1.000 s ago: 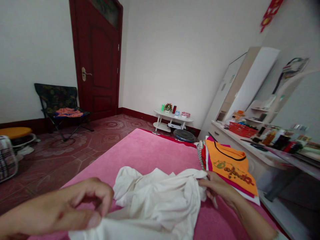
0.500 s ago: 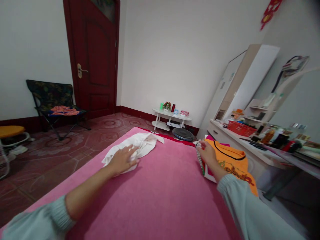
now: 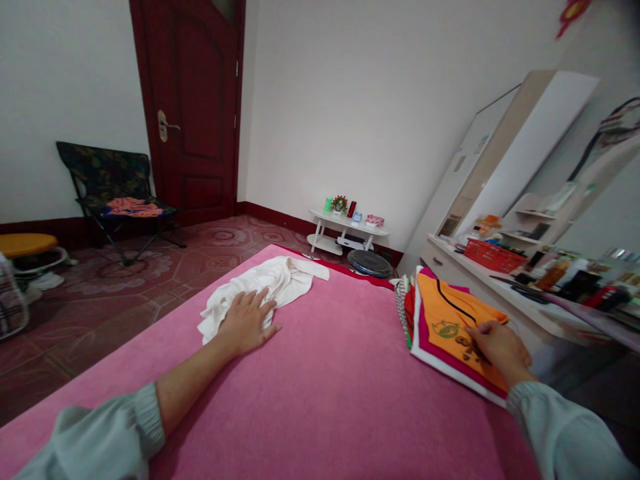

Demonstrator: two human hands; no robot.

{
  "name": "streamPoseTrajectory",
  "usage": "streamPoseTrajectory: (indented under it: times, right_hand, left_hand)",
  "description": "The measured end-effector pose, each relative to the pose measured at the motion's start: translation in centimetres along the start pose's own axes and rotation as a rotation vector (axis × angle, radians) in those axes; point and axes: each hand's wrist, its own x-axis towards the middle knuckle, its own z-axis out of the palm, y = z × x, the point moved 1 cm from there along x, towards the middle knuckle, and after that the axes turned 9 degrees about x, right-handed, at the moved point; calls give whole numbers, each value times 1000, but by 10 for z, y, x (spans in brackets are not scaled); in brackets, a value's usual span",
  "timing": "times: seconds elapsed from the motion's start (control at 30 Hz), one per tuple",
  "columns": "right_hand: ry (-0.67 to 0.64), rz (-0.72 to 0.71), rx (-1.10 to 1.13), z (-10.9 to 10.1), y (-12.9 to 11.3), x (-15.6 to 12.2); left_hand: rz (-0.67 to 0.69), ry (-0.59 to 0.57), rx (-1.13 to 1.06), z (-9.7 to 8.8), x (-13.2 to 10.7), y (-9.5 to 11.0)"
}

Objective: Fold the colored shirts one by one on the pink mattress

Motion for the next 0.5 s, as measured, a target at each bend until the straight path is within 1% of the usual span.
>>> streamPoseTrajectory:
  times: [0.1, 0.17, 0.23, 0.27, 0.3, 0.33, 0.4, 0.43, 0.5]
  right_hand:
    - [-84, 55, -191, -17, -37, -6]
    - [-39, 63, -163, -29, -65, -10]
    - [63, 44, -24, -42, -98, -21]
    - [114, -6, 78, -48, -118, -31]
    - [131, -100, 208, -54, -139, -45]
    - [120, -197, 336, -61, -161, -64]
    - [-13, -360, 488, -74, -204, -116]
    - [-139, -412, 537, -80, -223, -146]
    - [-565, -505, 559, -91, -253, -209]
  left_hand:
    - [-3, 12, -4, 0, -1, 0]
    - [-4, 23, -8, -2, -2, 1]
    - [-3, 38, -20, -3, -3, 1]
    - [-2, 47, -33, -3, -3, 1]
    - [-1, 55, -52, -3, -4, 0]
    - [-2, 60, -79, -4, -4, -1]
    - [-18, 67, -164, -5, -4, -5]
    - [-38, 71, -231, -8, -4, -7]
    - [-83, 99, -419, -19, -4, -9]
